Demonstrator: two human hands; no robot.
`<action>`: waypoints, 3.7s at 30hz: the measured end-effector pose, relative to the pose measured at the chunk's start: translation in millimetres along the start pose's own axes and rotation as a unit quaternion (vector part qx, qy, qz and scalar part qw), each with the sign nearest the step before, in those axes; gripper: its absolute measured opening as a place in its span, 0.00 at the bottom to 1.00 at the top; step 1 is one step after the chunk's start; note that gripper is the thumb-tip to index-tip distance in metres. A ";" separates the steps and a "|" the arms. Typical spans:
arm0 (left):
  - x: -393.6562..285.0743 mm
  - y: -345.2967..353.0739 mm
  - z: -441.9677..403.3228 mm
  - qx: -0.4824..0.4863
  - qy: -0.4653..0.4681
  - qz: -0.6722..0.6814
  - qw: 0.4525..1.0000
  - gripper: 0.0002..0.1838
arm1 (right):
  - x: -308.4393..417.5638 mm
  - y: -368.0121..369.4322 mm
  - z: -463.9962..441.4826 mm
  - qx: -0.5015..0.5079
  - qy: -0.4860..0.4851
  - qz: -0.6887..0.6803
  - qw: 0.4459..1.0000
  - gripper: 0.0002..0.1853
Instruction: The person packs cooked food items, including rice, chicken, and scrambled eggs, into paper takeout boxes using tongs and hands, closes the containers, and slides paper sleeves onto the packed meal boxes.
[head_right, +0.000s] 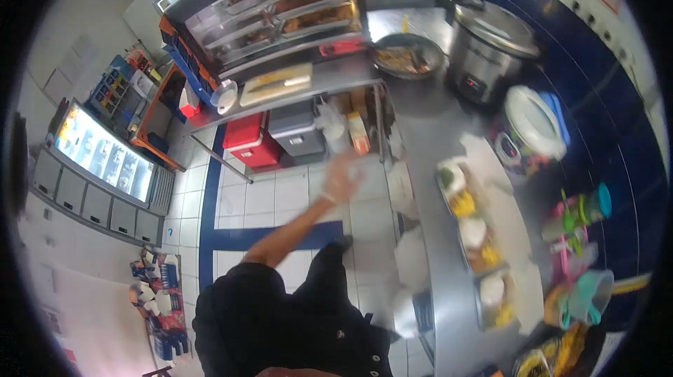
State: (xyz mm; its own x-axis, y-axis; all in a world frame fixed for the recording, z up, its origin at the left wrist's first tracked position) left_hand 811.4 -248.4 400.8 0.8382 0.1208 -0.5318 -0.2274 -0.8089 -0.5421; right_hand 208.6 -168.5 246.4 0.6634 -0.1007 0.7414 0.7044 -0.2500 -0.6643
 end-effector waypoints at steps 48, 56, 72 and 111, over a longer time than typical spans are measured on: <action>-289.2 48.6 310.1 0.673 0.205 0.350 0.618 0.27 | 66.7 -30.7 180.4 -0.232 0.352 -0.298 0.857 0.13; -525.0 107.7 342.1 0.491 0.443 0.330 0.674 0.51 | -38.9 -175.1 159.9 -0.303 0.364 -0.198 0.858 0.12; -653.7 188.1 372.7 0.600 0.457 0.164 0.635 0.49 | -196.4 -300.7 12.5 -0.294 0.359 -0.193 0.865 0.17; -536.1 233.5 160.1 0.520 0.488 0.197 0.672 0.14 | 60.5 -207.8 -175.6 -0.087 0.014 0.199 0.976 0.19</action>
State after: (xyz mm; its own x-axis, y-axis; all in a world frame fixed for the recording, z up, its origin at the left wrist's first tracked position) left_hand 229.6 -409.9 455.1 0.4211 -0.8312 -0.3631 -0.3255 0.2352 -0.9158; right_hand 58.1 -291.7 445.9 0.8670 -0.2495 0.4313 0.3363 -0.3458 -0.8760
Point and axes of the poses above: each hand's wrist, its own z-axis away from the middle knuckle, its own y-axis out of the palm, x = y × z, the point moved 4 cm from there along -z, towards the middle knuckle, and after that the axes turned 4 degrees about -x, right-handed, at the moved point
